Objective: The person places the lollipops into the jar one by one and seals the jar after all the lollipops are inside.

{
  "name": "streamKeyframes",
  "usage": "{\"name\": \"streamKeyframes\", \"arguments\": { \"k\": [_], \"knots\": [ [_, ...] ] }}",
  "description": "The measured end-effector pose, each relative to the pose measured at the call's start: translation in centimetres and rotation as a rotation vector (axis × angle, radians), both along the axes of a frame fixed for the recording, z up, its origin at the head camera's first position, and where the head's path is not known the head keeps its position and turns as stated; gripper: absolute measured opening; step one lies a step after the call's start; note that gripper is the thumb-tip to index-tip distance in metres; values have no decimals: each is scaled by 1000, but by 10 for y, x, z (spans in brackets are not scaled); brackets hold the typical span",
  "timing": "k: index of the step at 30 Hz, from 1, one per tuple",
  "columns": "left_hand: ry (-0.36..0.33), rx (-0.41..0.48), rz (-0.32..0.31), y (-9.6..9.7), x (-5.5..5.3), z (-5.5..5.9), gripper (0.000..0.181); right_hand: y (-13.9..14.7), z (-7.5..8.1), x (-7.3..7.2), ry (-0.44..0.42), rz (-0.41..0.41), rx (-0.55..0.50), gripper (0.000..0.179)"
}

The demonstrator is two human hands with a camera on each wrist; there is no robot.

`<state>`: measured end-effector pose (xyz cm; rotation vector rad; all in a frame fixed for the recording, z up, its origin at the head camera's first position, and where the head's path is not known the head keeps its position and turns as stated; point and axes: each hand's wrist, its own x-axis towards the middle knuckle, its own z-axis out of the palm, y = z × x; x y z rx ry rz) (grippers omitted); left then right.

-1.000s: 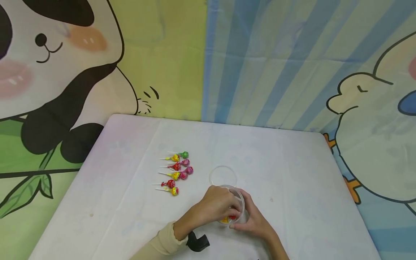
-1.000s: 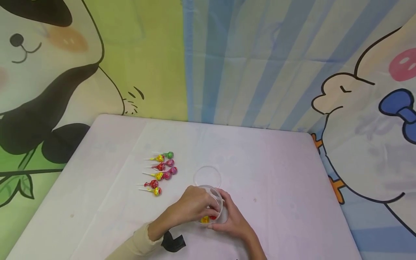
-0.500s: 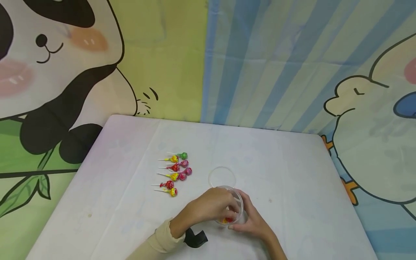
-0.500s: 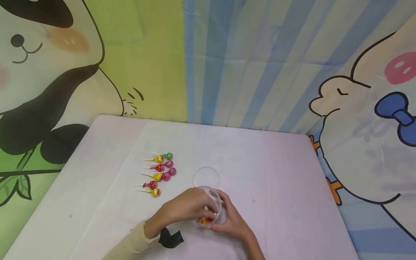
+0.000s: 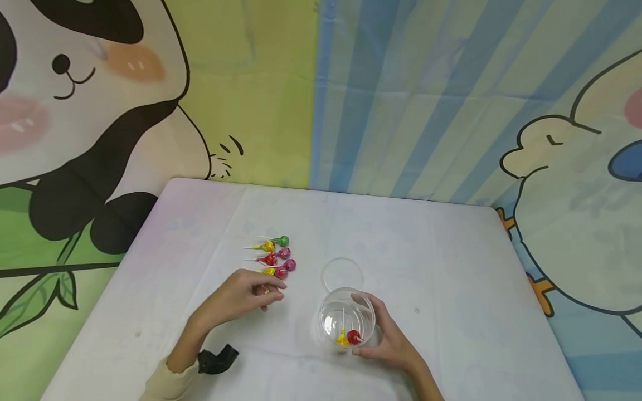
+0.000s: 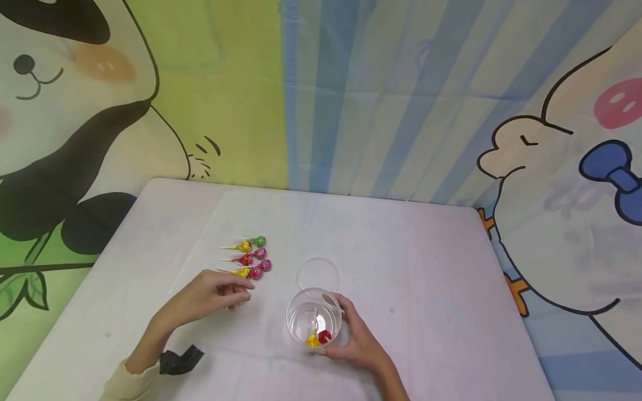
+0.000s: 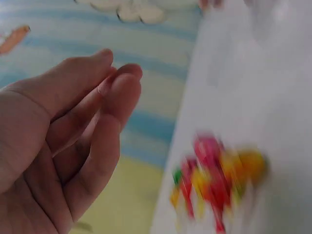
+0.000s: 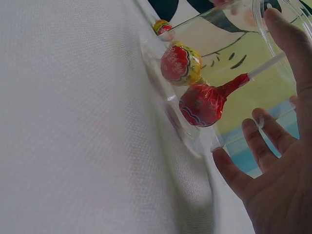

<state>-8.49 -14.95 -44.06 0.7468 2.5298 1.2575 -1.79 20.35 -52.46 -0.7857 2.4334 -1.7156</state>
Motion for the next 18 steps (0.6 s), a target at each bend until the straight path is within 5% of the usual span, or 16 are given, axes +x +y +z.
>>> {"name": "streamKeyframes", "arguments": {
  "k": [5,8,18],
  "knots": [
    [127,-290,298,-46,2,-28,22,1,2,0,-4,-6,10,105],
    [118,-365,384,-62,2,-40,26,1,3,0,-9,-8,6,105],
    [87,-376,322,-78,-6,-61,29,0,2,1,-30,-31,58,104]
  ]
}}
